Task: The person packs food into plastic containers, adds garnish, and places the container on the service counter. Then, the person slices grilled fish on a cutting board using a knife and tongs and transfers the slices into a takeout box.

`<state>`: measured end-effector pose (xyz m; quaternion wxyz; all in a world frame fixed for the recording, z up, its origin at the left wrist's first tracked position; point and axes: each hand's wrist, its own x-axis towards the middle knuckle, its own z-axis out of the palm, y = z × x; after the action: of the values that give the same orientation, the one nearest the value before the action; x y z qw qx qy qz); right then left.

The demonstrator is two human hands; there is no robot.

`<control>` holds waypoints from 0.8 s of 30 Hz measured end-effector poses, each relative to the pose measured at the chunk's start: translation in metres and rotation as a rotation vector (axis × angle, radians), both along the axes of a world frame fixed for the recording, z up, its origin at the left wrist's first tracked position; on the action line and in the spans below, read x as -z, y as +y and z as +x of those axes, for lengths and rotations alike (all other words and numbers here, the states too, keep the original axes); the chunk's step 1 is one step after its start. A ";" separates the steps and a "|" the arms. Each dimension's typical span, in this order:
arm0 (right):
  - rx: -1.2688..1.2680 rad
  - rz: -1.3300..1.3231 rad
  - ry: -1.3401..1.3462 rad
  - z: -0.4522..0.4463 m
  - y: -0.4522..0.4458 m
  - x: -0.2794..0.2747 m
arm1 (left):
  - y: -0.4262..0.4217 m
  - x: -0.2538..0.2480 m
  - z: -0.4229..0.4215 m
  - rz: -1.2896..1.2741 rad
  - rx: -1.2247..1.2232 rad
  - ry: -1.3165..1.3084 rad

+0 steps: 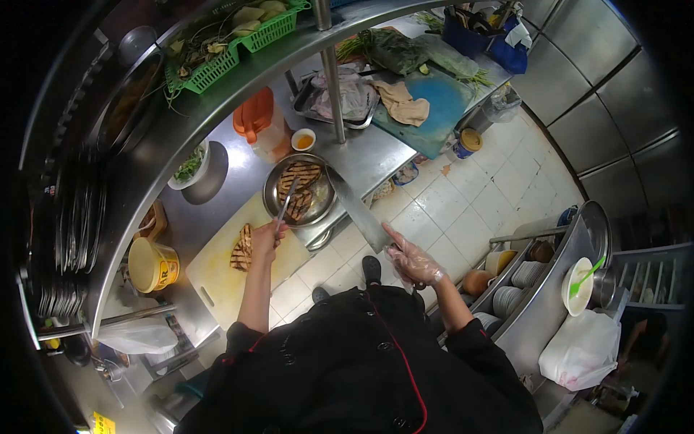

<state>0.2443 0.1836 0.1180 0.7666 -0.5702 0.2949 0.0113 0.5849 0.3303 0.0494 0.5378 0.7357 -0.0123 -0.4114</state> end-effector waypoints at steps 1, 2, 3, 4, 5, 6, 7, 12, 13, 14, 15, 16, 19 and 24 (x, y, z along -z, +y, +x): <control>-0.002 0.010 -0.015 -0.003 0.000 0.001 | 0.001 -0.001 0.004 -0.009 -0.019 0.060; -0.012 0.005 0.014 -0.007 0.001 0.000 | 0.003 -0.003 0.008 -0.017 -0.038 0.120; -0.023 0.000 0.042 -0.011 0.001 -0.003 | 0.004 -0.004 0.011 -0.026 -0.059 0.180; -0.035 -0.005 0.070 -0.014 0.001 -0.006 | 0.006 -0.006 0.012 -0.048 -0.060 0.208; -0.045 0.021 0.072 -0.016 0.001 -0.008 | 0.008 -0.008 0.012 -0.070 -0.062 0.237; -0.055 0.047 0.075 -0.018 0.002 -0.010 | 0.010 -0.009 0.013 -0.091 -0.065 0.267; -0.064 0.074 0.078 -0.020 0.002 -0.011 | 0.012 -0.012 0.012 -0.109 -0.059 0.283; -0.125 0.069 0.126 -0.014 0.007 -0.014 | 0.020 -0.033 0.005 -0.156 -0.041 0.301; -0.143 0.060 0.144 -0.010 0.007 -0.014 | 0.025 -0.036 0.004 -0.173 -0.040 0.300; -0.156 0.053 0.164 -0.005 0.008 -0.012 | 0.031 -0.037 0.003 -0.188 -0.042 0.299; -0.171 0.045 0.185 -0.001 0.008 -0.010 | 0.037 -0.039 0.000 -0.204 -0.045 0.298; -0.187 0.037 0.206 0.004 0.010 -0.010 | 0.043 -0.045 -0.004 -0.191 -0.067 0.281; -0.237 0.042 0.215 0.024 0.014 -0.013 | 0.076 -0.056 -0.014 -0.238 -0.063 0.235; -0.306 0.053 0.095 0.055 0.024 -0.001 | 0.153 -0.059 -0.033 -0.227 -0.164 0.164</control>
<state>0.2990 0.2080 0.1188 0.7560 -0.5867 0.2403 0.1628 0.5516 0.4830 0.1085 0.6483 0.6329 0.0452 -0.4209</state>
